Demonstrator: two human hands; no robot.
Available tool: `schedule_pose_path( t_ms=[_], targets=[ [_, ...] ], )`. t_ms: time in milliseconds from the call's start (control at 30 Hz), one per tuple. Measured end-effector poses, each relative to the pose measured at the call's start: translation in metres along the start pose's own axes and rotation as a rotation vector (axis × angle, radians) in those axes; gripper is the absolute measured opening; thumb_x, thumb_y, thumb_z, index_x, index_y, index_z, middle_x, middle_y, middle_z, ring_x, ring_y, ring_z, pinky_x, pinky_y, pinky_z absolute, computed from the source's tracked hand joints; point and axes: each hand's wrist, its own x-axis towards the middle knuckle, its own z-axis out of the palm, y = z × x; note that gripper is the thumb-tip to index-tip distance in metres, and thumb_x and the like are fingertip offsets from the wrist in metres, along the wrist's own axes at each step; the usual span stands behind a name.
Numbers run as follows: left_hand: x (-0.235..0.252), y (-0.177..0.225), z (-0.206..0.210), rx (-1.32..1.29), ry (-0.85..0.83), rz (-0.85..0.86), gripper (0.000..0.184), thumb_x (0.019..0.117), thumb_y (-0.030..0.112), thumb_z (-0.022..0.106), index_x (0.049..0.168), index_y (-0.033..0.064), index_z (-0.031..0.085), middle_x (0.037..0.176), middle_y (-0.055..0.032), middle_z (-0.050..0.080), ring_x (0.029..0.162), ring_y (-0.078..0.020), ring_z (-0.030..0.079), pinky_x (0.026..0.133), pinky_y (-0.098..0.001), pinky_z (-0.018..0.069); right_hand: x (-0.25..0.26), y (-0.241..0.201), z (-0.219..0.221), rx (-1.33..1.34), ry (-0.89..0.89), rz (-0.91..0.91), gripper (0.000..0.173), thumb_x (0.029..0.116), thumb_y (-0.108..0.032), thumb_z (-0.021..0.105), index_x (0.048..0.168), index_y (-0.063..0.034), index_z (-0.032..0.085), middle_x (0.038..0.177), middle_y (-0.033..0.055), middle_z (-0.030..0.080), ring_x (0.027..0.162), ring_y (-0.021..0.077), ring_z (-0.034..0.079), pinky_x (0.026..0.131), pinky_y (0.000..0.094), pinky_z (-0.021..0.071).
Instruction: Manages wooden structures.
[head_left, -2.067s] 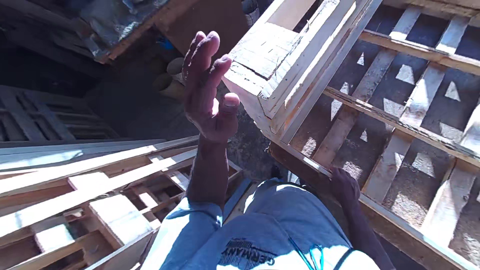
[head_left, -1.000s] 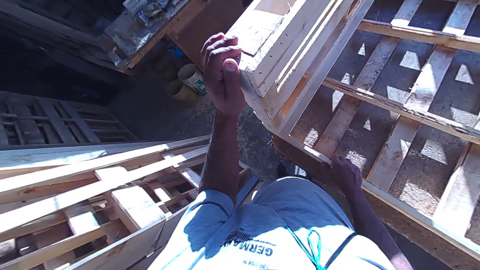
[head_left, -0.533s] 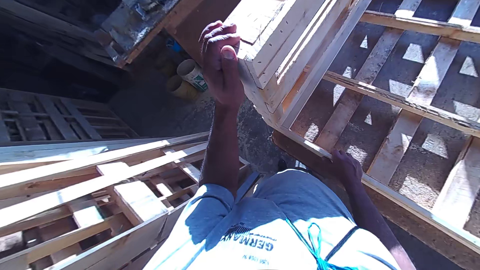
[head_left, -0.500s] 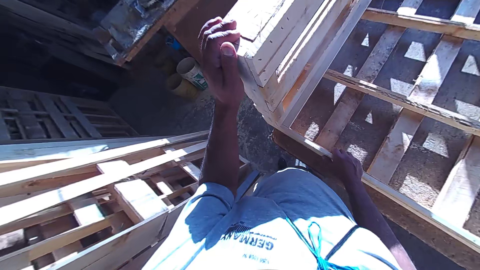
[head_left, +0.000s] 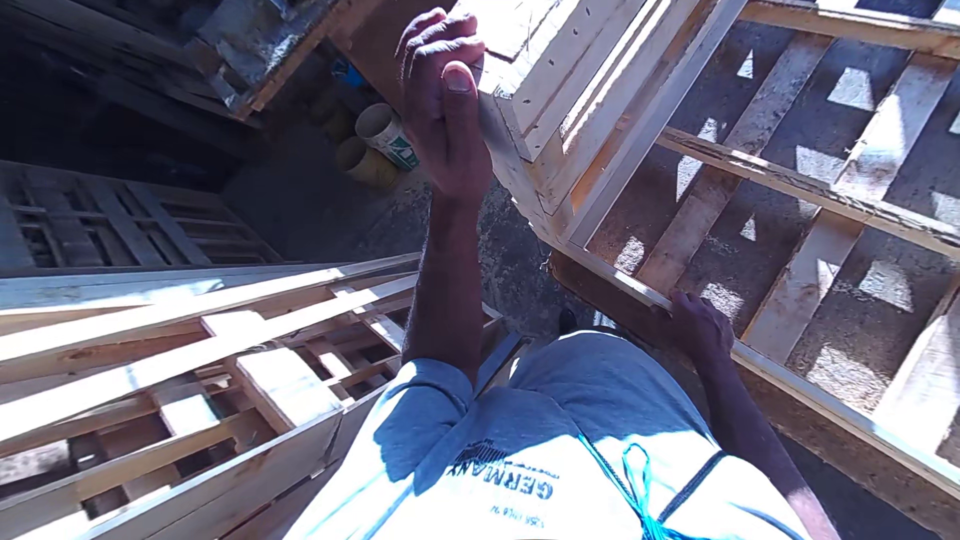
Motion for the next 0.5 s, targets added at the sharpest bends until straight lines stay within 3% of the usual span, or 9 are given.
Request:
schedule_pose_path(
  t_ms=[267,500],
  targets=[
    [-0.0015,-0.0006,-0.0011,-0.01,-0.011,0.002,0.044,0.1102,0.019,0.033,0.107,-0.0017,0.072,0.118,-0.0178,0.071,0.128,-0.0294,0.059,0.115,-0.0481,0.0404,-0.0008,0.0005,-0.0008,0.021,0.005,-0.005,0.054,0.0942,-0.057,0.062,0.111,-0.0061,0.067,0.104,0.0189,0.071,0.1,0.0415,0.069,0.075,0.0589,0.0553],
    [-0.0015,-0.0026,0.0008,-0.051,0.004,0.002,0.042,0.1098,0.019,0.036,0.106,-0.0016,0.072,0.117,-0.0182,0.07,0.123,-0.0277,0.061,0.107,-0.0461,0.0468,-0.0011,-0.0007,-0.0024,0.019,0.005,-0.011,0.053,0.0951,-0.056,0.06,0.109,-0.005,0.066,0.102,0.0197,0.07,0.098,0.0423,0.069,0.072,0.0583,0.0549]
  ],
)
